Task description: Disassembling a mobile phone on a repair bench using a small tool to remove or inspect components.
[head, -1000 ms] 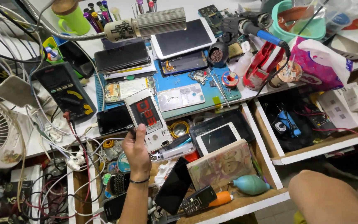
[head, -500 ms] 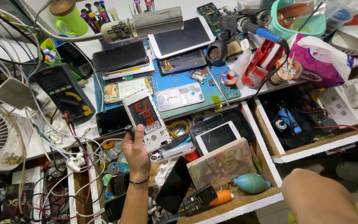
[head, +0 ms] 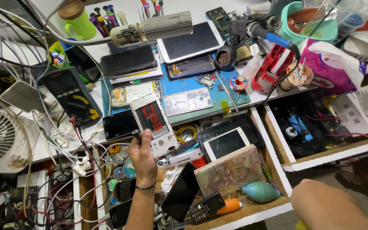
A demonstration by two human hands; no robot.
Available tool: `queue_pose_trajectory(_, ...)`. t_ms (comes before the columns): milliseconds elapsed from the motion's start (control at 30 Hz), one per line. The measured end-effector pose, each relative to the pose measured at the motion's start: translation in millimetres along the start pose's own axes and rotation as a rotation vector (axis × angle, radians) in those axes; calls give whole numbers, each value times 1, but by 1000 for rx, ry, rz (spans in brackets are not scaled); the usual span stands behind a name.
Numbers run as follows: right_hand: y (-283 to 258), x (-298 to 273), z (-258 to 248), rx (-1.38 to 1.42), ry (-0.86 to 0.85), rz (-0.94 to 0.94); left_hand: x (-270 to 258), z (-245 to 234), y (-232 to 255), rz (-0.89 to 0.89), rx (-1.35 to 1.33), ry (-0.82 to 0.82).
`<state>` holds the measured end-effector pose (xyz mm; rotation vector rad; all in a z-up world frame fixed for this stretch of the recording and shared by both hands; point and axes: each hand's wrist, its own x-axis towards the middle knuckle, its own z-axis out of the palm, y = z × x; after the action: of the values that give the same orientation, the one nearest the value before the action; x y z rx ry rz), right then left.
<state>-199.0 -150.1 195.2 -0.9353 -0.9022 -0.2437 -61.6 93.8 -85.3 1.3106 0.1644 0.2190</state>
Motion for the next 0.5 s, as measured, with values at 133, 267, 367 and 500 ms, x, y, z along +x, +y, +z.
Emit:
queue_pose_trajectory(133, 25, -80, -51, -16, 37, -7, -4, 5, 10, 1, -7, -2)
queue_pose_trajectory(267, 36, -181, -105, -37, 67, -24, -10, 13, 24, -13, 96, -24)
queue_pose_trajectory(367, 29, -241, -158, -44, 68, -37, 1, 2, 3, -2, 46, -7)
queue_pose_trajectory(500, -5, -331, -187, -69, 117, -43, -3, 5, 7, -2, 16, -8)
